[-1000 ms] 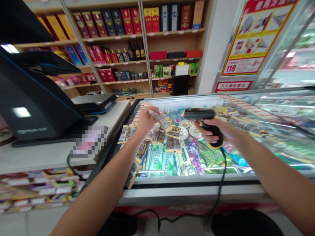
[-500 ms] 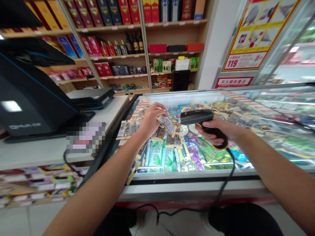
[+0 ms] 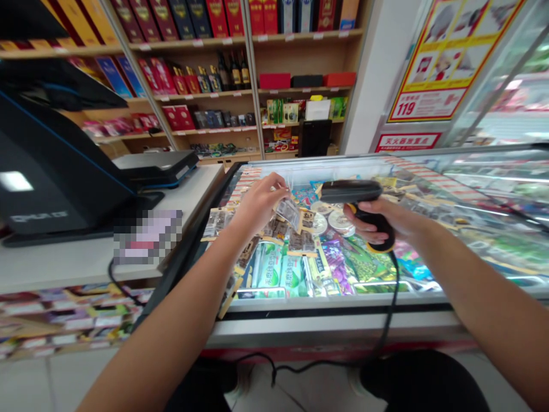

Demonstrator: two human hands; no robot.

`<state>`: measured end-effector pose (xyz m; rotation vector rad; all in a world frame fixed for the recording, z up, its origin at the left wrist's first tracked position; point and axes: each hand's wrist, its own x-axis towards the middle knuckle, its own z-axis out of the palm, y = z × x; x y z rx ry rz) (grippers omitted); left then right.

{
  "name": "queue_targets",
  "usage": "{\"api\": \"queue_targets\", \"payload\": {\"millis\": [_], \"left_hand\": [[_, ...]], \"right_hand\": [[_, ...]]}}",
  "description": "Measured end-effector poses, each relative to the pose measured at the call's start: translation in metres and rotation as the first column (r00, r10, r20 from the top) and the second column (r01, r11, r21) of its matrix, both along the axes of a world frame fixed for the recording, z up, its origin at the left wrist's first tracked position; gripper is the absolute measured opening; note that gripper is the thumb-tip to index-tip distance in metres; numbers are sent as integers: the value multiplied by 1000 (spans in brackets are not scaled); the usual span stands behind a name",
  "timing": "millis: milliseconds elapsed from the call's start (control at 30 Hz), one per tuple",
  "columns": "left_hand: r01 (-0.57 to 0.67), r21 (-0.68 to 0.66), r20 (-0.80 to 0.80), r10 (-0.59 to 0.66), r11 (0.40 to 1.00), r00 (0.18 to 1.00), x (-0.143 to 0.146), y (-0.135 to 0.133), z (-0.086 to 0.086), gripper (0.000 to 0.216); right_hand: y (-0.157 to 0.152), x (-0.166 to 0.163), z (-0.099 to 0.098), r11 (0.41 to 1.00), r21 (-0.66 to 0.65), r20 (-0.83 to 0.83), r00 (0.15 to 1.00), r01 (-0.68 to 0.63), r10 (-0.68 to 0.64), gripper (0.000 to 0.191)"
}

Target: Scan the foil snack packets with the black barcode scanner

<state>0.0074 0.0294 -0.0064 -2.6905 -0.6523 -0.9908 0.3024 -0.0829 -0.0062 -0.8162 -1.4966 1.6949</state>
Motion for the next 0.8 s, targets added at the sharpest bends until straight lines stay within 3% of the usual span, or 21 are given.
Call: {"api": "queue_targets", "payload": {"millis": [100,200,300,433,533,633,733,800], "left_hand": [[-186,58,-198,194,981,961,-12,0,7,32],[-363,46,-407,349,931,844,-24,-4,6,61],[-500,12,-499,438,866,748,-33,-11,7,85],[-562,15,-518,487,827,703,-29,-21,18,79],[-488,-33,-526,400,872,751,2,-29,25,68],[-312,-174,-506,187,934,842,55,-31,20,60],[-326,-364,-533,92,872,841,114,-20,6,66],[-394,-427,-510,143,814,848,144,-10,-5,72]], "right_hand": [[6,8,6,973,-14,-93,968,231,-231,32],[12,21,12,911,-66,-172,895,407,-412,28],[16,32,15,873,-134,-219,845,470,-488,28],[19,38,16,849,-220,-274,805,480,-526,28],[19,36,15,849,-261,-281,805,460,-522,29],[18,34,13,872,-238,-280,829,429,-484,31],[16,33,12,904,-156,-285,858,398,-427,31],[14,32,11,918,-108,-288,872,381,-396,33]]}}
